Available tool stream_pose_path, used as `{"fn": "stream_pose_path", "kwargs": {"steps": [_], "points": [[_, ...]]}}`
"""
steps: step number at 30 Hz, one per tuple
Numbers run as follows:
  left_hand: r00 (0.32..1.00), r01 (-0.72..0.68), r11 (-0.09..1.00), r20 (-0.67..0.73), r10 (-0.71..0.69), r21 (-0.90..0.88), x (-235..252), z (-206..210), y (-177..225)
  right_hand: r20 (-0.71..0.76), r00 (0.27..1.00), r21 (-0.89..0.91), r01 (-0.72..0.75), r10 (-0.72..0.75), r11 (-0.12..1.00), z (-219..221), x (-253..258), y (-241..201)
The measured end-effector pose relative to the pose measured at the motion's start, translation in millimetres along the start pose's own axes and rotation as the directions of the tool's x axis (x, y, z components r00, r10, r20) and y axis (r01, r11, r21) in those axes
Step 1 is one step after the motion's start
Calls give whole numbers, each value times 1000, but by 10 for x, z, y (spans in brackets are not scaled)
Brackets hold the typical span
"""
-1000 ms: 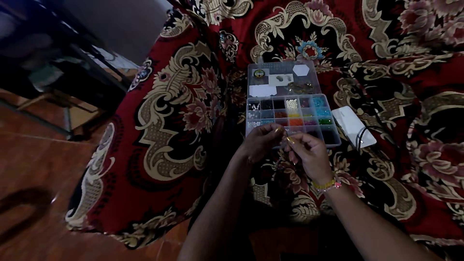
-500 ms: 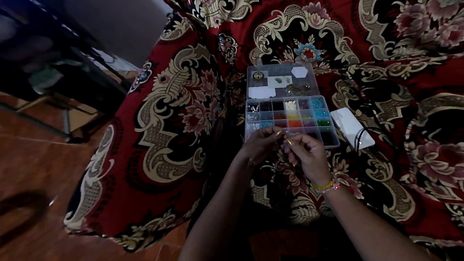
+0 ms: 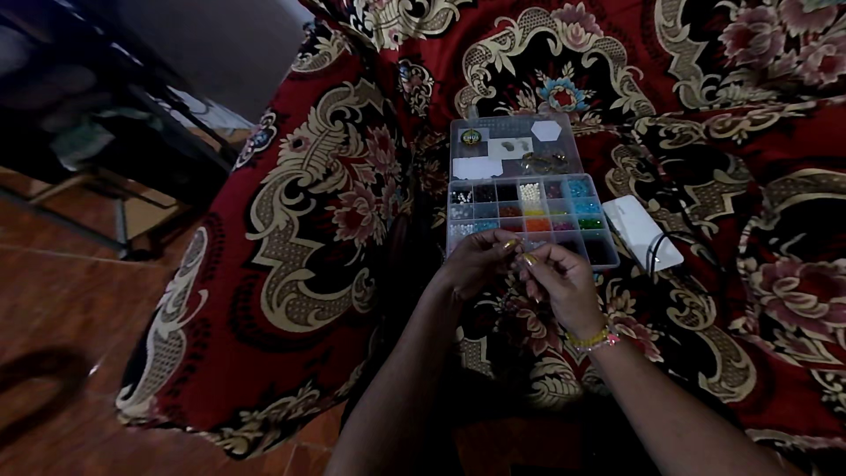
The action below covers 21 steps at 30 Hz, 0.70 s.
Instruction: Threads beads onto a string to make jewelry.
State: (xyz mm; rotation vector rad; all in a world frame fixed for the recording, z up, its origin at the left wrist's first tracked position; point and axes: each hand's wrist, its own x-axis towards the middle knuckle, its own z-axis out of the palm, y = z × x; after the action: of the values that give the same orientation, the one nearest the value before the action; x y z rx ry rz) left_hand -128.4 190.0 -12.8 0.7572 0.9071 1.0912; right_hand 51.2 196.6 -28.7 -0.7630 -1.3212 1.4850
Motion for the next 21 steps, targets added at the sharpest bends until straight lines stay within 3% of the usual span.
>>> {"fn": "stream_pose_path", "kwargs": {"steps": [21], "points": [[996, 4, 998, 90, 2, -65, 27, -37, -57, 12, 1000, -35, 18, -18, 999, -15, -1, -20]]}}
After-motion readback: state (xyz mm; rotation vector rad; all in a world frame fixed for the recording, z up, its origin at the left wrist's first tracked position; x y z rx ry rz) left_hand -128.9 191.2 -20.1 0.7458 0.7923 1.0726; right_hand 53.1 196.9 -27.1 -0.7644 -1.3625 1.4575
